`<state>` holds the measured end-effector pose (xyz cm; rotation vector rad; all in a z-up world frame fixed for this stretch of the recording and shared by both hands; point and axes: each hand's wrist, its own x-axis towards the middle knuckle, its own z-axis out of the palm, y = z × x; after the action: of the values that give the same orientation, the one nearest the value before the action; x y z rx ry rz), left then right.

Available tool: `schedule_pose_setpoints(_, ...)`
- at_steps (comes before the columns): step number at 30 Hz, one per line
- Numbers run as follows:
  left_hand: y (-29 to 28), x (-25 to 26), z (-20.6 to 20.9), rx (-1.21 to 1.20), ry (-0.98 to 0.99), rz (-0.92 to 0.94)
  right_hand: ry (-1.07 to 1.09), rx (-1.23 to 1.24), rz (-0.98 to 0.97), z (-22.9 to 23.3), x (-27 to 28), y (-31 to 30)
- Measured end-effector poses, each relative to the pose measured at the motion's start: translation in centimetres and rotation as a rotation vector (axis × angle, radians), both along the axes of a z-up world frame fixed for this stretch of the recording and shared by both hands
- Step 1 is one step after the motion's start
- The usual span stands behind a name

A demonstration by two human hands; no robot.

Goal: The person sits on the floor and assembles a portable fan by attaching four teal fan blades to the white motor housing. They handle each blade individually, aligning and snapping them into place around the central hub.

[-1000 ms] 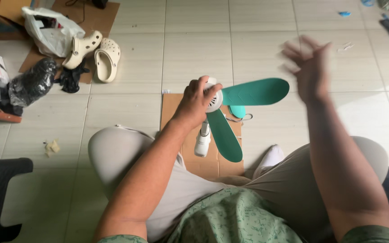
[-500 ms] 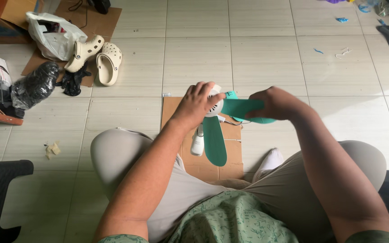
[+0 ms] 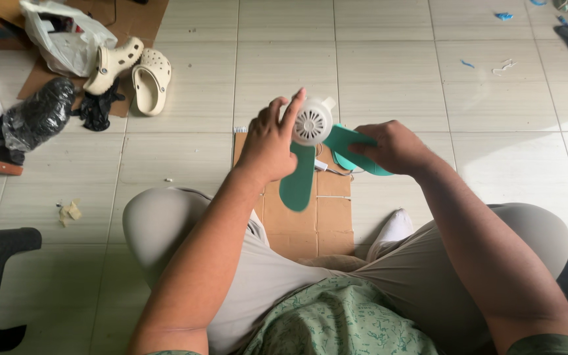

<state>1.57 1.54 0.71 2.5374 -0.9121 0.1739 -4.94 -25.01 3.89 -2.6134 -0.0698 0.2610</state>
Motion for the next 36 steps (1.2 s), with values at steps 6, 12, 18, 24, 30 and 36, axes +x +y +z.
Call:
schedule_pose_setpoints(6, -0.8, -0.4, 0.5, -0.046, -0.063, 0.019, -0.135, 0.149, 0.028, -1.3, 0.4, 1.3)
schedule_pose_setpoints(12, -1.2, 0.3, -0.1, -0.009, -0.010, 0.047, -0.092, 0.218, 0.099, -2.7, 0.9, 2.9)
schedule_pose_setpoints(18, -1.1, 0.8, -1.6, 0.027, 0.033, 0.225, 0.274, 0.521, 0.142, -5.7, 2.8, 3.4)
schedule_pose_setpoints(24, -0.5, 1.6, -2.8, 0.091, 0.005, 0.235, 0.689, 0.823, 0.336, -10.6, 8.4, 0.1)
schedule_pose_setpoints(30, -0.4, 2.4, -2.8, 0.107, -0.005, 0.214, 0.487, 0.483, -0.249, -17.9, 13.1, -4.0)
schedule_pose_setpoints(36, -1.3, 2.7, -2.9, 0.115, 0.043, 0.178, 0.315, 0.107, -0.377, -28.0, 12.4, -7.2)
